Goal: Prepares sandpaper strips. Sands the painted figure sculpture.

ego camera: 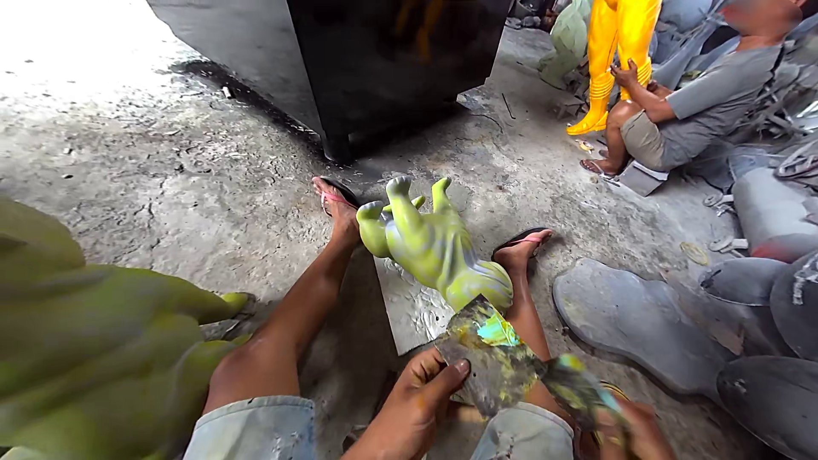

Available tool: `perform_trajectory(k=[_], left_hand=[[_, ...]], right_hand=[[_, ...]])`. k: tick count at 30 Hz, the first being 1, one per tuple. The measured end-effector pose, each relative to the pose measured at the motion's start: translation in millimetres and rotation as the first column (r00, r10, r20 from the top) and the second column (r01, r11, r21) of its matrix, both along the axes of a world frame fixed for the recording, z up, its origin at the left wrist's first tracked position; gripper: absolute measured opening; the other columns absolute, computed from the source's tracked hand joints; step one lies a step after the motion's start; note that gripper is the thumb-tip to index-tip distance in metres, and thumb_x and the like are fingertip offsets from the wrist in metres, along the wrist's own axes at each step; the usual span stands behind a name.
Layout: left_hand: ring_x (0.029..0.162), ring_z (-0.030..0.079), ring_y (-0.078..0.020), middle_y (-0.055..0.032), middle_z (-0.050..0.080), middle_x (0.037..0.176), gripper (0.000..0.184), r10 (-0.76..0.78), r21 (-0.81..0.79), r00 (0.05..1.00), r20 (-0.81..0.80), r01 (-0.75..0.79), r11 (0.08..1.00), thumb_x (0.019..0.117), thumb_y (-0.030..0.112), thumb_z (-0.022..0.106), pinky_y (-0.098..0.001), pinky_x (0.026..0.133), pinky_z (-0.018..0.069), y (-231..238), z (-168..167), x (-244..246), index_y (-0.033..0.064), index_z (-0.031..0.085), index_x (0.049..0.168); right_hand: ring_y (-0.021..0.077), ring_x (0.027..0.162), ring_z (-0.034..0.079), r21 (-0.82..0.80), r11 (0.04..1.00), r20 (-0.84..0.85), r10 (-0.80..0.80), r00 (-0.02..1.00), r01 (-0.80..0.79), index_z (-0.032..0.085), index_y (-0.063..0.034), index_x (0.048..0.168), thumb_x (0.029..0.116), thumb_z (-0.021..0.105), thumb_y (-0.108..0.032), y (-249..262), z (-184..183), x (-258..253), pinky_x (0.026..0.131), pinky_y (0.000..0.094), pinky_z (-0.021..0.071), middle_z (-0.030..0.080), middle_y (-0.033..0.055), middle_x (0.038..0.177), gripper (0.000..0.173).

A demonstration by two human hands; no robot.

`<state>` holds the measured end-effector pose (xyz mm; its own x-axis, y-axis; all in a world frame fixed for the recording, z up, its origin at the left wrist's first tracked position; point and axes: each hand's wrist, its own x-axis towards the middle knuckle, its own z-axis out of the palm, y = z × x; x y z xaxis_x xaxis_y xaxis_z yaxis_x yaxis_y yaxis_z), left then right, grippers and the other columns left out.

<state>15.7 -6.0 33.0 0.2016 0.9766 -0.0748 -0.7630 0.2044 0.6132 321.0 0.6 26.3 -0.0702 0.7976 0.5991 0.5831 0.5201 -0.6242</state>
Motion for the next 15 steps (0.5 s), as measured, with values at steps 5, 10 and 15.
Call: perform_trajectory(k=[5,10,15], left_hand=[[0.095,0.075,-0.0259,-0.0137,0.072,0.110,0.021,0.224,0.375,0.864,-0.452,-0.044,0.926,0.1079,0.007,0.050,-0.0431,0.080,0.0668,1.3,-13.6,14.0,-0.0028,0.061,0.123],[0.088,0.069,-0.0105,-0.0048,0.071,0.100,0.019,0.142,0.468,0.626,-0.767,0.393,0.792,0.1060,0.015,0.054,-0.0320,0.081,0.0596,4.0,-26.4,2.8,0.0048,0.067,0.115],[0.093,0.074,-0.0252,-0.0148,0.072,0.107,0.020,0.002,0.178,0.889,-0.458,0.089,0.980,0.1070,0.009,0.051,-0.0435,0.078,0.0661,3.7,-16.7,1.4,-0.0013,0.063,0.119]], right_hand=[[0.0093,0.081,0.070,-0.340,0.938,-0.497,-0.242,0.834,0.069,0.066,-0.0021,0.120,0.1013,0.059,-0.007,-7.9,-6.7,-41.9,0.072,0.0292,0.0618,0.072,0.0009,0.098,0.020],[0.0096,0.084,0.069,-0.262,0.953,-0.271,-0.223,0.936,0.151,0.070,0.0040,0.111,0.0961,0.066,-0.009,3.8,5.4,-70.5,0.074,0.0243,0.0606,0.071,0.0072,0.096,0.020],[0.0094,0.099,0.066,0.212,0.972,0.126,0.077,0.989,-0.102,0.074,-0.0241,0.117,0.0993,0.061,-0.019,12.4,22.2,-63.5,0.086,0.0258,0.0581,0.068,-0.0021,0.102,0.022]])
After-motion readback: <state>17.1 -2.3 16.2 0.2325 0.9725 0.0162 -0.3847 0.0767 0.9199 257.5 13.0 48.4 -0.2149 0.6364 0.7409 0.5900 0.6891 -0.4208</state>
